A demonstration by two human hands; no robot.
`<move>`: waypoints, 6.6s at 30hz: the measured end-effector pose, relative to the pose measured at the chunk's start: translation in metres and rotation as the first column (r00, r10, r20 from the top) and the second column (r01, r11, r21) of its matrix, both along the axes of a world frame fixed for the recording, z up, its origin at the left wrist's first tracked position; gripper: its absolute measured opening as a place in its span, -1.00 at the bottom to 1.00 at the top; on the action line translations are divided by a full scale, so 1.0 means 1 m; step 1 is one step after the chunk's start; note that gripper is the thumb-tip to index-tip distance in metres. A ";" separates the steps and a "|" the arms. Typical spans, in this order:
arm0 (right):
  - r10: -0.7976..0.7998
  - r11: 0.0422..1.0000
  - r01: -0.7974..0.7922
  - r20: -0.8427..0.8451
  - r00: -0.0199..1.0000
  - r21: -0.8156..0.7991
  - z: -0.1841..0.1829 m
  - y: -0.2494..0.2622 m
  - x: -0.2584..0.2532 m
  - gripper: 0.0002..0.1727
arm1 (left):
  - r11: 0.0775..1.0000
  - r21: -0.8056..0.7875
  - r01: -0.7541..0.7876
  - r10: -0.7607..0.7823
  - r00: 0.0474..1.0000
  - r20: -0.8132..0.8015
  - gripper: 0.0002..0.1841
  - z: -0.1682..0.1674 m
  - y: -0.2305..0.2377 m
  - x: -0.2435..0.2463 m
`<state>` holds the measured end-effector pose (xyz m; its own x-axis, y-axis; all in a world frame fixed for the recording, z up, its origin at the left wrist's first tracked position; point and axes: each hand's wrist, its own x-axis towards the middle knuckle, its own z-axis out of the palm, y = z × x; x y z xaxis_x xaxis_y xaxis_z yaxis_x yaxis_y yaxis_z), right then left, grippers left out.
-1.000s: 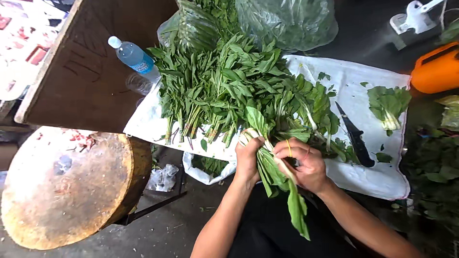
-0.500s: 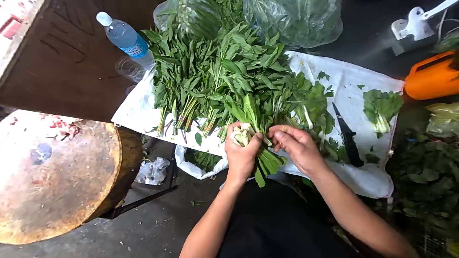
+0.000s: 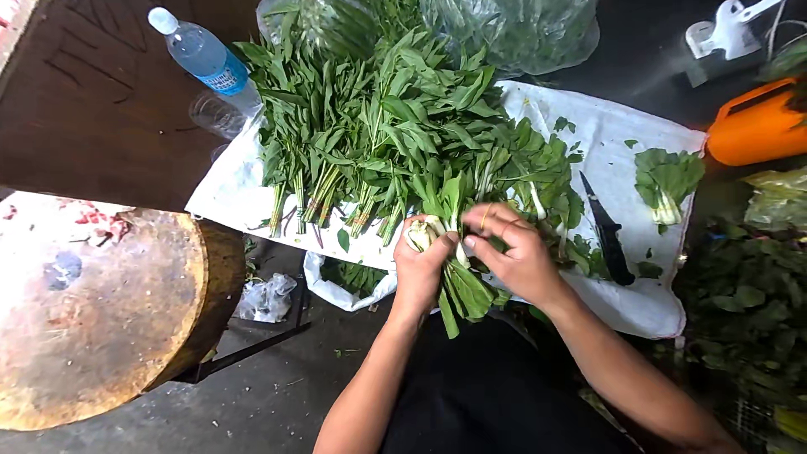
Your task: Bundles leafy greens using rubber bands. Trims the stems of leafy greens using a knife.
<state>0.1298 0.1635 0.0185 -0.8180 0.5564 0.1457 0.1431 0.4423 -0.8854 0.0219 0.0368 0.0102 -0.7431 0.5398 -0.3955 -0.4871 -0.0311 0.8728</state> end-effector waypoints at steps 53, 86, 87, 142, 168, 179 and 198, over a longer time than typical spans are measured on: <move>0.163 0.981 -0.169 -0.064 0.985 -0.101 0.059 0.062 0.049 -0.79 | 0.829 -0.038 0.558 -0.480 0.674 -0.562 -0.40 0.033 -0.003 -0.049; -0.064 0.984 0.053 -0.056 0.996 -0.172 0.034 0.004 0.016 -0.76 | 0.917 0.207 0.342 -0.292 0.927 -0.236 -0.51 -0.006 0.013 -0.011; -0.033 0.983 0.027 -0.032 0.999 -0.181 0.032 0.002 0.017 -0.79 | 0.916 0.232 0.328 -0.286 0.938 -0.197 -0.50 -0.007 0.012 -0.011; 0.075 0.997 -0.075 0.070 0.995 0.002 0.044 -0.016 0.042 -0.88 | 0.891 0.453 -0.025 -0.004 0.998 0.063 -0.55 -0.007 -0.017 -0.024; 0.015 0.951 0.008 -0.073 0.997 0.309 0.024 -0.030 0.012 -0.76 | 0.846 0.470 -0.250 0.162 0.962 0.219 -0.80 0.001 -0.020 -0.038; -0.002 0.959 0.057 -0.193 0.981 0.278 0.027 -0.021 0.021 -0.87 | 0.852 0.466 -0.240 0.159 0.966 0.205 -0.79 -0.004 -0.027 -0.039; 0.317 0.948 -0.305 0.232 0.920 -0.088 0.063 -0.003 -0.001 -0.36 | 0.817 -0.136 0.560 -0.504 0.579 -0.641 0.37 0.014 -0.021 -0.027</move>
<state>0.1291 0.1602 0.0818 -0.9579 0.2699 -0.0977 0.2164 0.4553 -0.8636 -0.0051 0.0156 0.0247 -0.3620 0.9263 0.1041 0.2178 -0.0245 0.9757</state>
